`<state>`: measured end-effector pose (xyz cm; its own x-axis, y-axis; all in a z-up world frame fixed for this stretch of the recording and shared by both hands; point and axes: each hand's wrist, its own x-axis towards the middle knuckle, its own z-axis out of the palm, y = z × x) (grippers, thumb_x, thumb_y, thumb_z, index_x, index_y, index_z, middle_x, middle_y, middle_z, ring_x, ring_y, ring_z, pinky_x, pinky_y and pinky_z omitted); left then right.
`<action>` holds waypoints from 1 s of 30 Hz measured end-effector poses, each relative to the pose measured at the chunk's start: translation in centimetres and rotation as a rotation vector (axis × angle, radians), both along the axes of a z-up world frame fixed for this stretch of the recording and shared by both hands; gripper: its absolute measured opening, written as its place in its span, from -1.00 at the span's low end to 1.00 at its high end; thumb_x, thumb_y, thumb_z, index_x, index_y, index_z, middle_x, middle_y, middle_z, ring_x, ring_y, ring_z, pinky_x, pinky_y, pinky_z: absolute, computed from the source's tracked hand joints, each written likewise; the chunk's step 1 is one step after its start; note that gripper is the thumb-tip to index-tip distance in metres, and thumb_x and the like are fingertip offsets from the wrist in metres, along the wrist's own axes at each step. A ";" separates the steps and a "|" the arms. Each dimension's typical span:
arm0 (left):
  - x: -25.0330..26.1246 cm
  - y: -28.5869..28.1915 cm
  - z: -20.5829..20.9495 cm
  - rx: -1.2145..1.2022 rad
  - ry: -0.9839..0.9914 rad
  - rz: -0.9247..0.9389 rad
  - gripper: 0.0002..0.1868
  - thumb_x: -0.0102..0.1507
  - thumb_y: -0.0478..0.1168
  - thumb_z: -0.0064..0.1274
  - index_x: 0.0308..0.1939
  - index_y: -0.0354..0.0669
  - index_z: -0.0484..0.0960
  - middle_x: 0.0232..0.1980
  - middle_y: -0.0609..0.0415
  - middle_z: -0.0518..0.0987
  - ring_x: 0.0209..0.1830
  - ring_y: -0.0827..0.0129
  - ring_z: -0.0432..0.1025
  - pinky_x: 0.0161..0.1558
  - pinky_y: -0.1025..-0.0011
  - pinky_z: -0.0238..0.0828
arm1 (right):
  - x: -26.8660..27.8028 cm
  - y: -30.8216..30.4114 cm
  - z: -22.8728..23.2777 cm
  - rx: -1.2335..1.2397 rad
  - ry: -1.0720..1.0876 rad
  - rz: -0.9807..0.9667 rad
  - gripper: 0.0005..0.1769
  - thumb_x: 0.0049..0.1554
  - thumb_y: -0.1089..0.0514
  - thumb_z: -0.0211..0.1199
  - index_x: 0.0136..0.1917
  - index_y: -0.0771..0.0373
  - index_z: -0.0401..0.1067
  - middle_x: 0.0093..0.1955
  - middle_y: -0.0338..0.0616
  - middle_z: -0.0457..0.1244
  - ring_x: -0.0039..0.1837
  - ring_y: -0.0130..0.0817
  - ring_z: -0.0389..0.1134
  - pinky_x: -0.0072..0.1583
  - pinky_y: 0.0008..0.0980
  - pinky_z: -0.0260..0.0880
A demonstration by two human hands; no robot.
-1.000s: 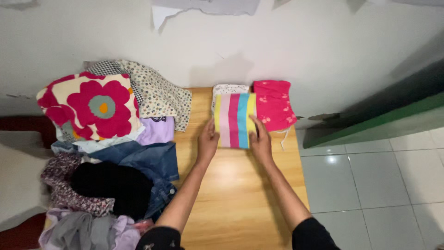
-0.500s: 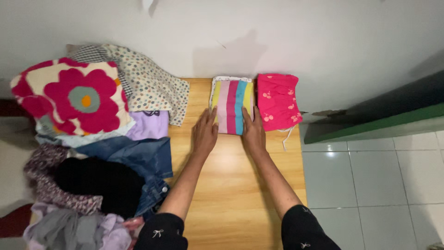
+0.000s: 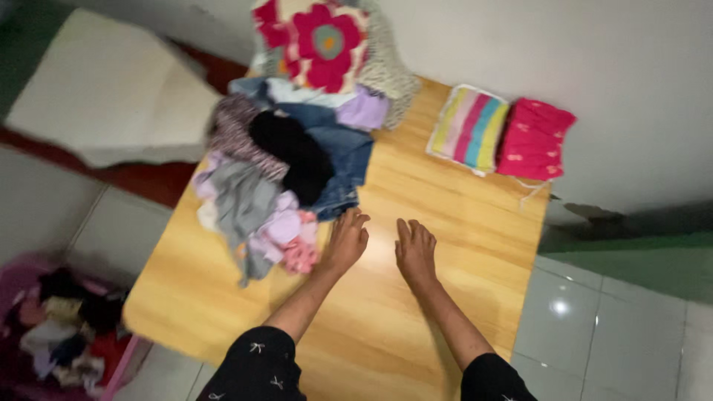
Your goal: The person folds several pieces of clothing by hand on a wooden table, including a white patterned onesie, pink shorts with cherry prints, multi-colored striped leggings, and a floral-patterned garment, then places the folded items into organized stacks.
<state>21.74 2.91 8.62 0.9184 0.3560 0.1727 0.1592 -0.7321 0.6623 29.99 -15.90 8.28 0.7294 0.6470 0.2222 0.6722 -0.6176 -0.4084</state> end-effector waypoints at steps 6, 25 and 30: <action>-6.2 5.4 1.9 0.177 -0.129 0.114 -0.68 0.12 -0.39 0.04 -0.03 -0.23 0.63 0.15 -0.18 0.46 0.19 -0.05 0.34 0.20 0.05 0.24 | -4.5 3.9 2.8 -0.021 -0.001 0.091 -0.41 0.07 0.21 0.27 0.37 0.25 0.29 0.36 0.18 0.15 0.41 0.10 0.14 0.35 0.11 0.09; -17.1 26.5 2.6 -0.032 -0.133 0.181 -0.17 0.03 -0.29 0.33 0.38 -0.08 0.34 0.33 -0.16 0.32 0.37 -0.12 0.27 0.34 0.09 0.26 | -6.4 29.8 5.2 0.083 0.077 0.169 -0.22 0.03 0.02 0.48 0.47 0.05 0.27 0.50 0.21 0.01 0.37 0.23 0.18 0.27 0.06 0.30; -16.3 27.7 3.7 -0.552 -0.249 0.351 0.06 -0.06 -0.37 0.21 0.49 -0.13 0.04 0.33 -0.17 0.18 0.16 -0.03 0.36 0.00 0.24 0.51 | -9.1 31.9 3.8 0.148 -0.019 0.210 -0.34 -0.09 0.20 0.41 0.31 0.04 0.46 0.45 0.15 0.08 0.33 0.19 0.20 0.22 0.04 0.31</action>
